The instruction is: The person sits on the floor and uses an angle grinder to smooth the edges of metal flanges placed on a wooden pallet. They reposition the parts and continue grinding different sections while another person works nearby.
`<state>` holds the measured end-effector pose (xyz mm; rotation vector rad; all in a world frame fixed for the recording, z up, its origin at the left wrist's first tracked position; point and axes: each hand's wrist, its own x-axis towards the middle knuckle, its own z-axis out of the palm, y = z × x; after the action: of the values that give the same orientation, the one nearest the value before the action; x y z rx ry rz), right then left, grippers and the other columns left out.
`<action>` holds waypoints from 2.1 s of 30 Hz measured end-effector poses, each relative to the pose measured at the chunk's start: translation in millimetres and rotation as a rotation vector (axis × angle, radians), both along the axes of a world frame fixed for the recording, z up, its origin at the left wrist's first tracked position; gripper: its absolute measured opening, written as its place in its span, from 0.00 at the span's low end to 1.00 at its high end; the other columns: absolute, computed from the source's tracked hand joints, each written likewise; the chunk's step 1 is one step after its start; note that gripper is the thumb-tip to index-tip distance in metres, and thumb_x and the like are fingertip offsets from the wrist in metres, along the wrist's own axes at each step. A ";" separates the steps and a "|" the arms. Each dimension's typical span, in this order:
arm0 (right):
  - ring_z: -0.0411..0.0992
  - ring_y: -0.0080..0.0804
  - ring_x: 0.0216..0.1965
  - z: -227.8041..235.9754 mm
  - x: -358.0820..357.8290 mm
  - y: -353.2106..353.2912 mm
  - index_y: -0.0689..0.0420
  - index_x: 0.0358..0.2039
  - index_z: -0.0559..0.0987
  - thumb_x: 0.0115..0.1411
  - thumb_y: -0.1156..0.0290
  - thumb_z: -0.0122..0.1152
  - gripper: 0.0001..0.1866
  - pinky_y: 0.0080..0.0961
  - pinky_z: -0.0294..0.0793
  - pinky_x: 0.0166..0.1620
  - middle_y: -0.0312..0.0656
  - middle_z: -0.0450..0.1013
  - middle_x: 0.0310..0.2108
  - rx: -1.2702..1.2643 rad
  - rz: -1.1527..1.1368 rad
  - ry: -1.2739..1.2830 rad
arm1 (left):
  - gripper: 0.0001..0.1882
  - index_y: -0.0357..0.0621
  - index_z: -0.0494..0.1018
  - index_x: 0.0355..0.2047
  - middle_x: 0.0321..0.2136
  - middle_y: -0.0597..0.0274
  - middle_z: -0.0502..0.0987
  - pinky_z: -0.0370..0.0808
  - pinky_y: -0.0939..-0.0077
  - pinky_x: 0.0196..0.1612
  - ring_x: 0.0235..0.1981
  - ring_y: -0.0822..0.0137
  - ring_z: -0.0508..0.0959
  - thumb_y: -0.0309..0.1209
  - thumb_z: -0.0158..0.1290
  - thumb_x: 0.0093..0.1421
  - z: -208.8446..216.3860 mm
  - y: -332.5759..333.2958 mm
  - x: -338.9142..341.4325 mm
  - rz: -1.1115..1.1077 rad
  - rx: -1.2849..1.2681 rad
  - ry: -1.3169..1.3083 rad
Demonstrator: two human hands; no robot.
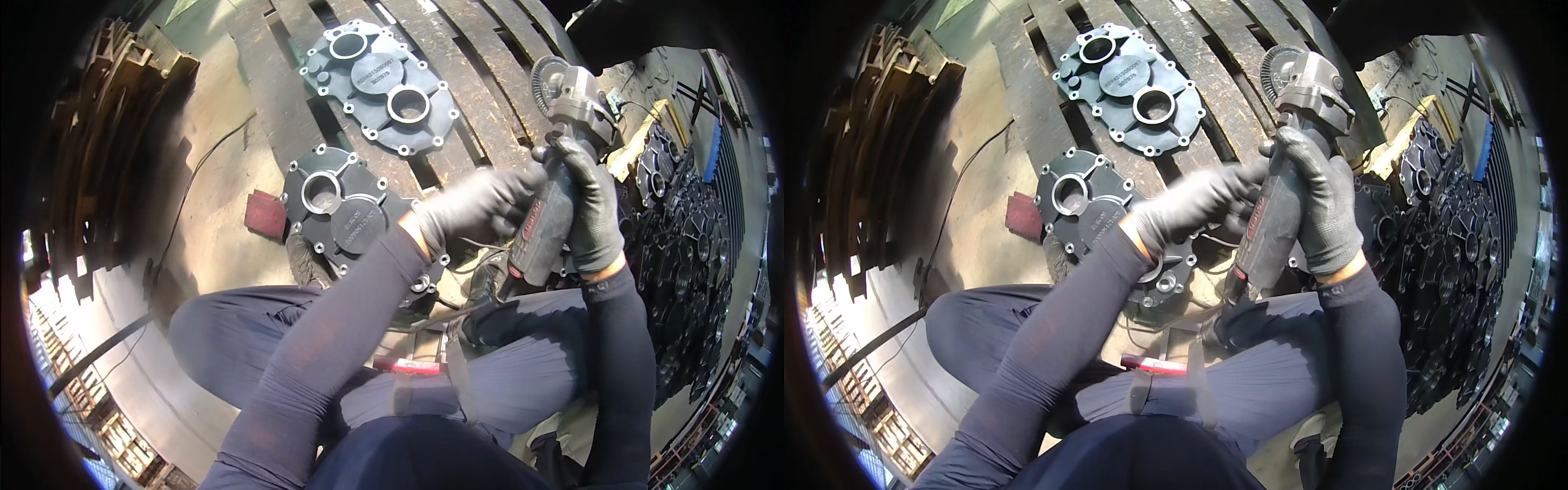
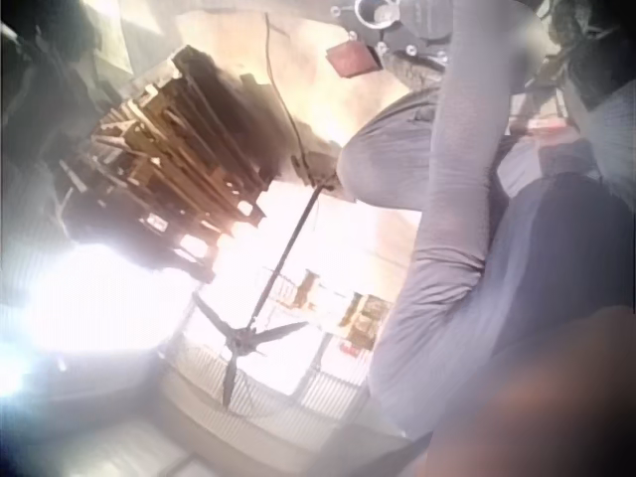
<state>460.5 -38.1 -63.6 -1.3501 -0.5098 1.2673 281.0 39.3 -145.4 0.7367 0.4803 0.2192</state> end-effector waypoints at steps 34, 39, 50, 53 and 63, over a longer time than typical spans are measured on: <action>0.81 0.23 0.41 -102.7 -5.7 9.0 0.60 0.51 0.85 0.65 0.64 0.82 0.20 0.26 0.82 0.47 0.37 0.85 0.42 -0.469 0.282 -0.415 | 0.34 0.33 0.65 0.55 0.31 0.55 0.78 0.76 0.65 0.28 0.25 0.65 0.78 0.43 0.69 0.62 -70.3 -122.4 28.0 0.208 -0.007 0.448; 0.80 0.21 0.39 -115.8 -3.4 9.8 0.59 0.51 0.86 0.66 0.65 0.81 0.18 0.25 0.81 0.45 0.35 0.85 0.41 -0.452 0.193 -0.428 | 0.35 0.32 0.65 0.55 0.39 0.40 0.81 0.81 0.51 0.43 0.38 0.46 0.85 0.45 0.67 0.62 -75.4 -124.2 30.9 0.204 0.159 0.507; 0.80 0.22 0.38 -86.7 -1.7 22.7 0.57 0.55 0.85 0.70 0.61 0.79 0.20 0.25 0.80 0.42 0.35 0.85 0.42 -0.575 0.252 -0.268 | 0.45 0.31 0.66 0.65 0.50 0.40 0.83 0.81 0.57 0.57 0.52 0.50 0.85 0.53 0.72 0.63 -66.2 -118.6 23.8 0.217 0.088 0.407; 0.81 0.23 0.43 -99.6 -7.7 14.9 0.59 0.61 0.81 0.68 0.64 0.80 0.26 0.25 0.82 0.48 0.35 0.84 0.46 -0.333 0.314 -0.312 | 0.45 0.35 0.64 0.71 0.55 0.49 0.82 0.80 0.62 0.61 0.56 0.59 0.82 0.48 0.73 0.65 -111.1 -137.1 43.7 0.370 0.061 0.228; 0.84 0.35 0.52 -103.9 -4.6 16.8 0.63 0.65 0.77 0.59 0.69 0.79 0.34 0.36 0.84 0.56 0.50 0.85 0.53 -0.353 0.406 -0.714 | 0.39 0.30 0.82 0.50 0.48 0.32 0.85 0.79 0.51 0.59 0.52 0.37 0.85 0.63 0.59 0.70 -66.2 -24.4 -17.0 -0.428 0.445 0.276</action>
<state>455.9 -21.3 -167.4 -2.0862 -1.1370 1.2016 264.0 14.9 -211.6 1.2945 0.5287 -0.1877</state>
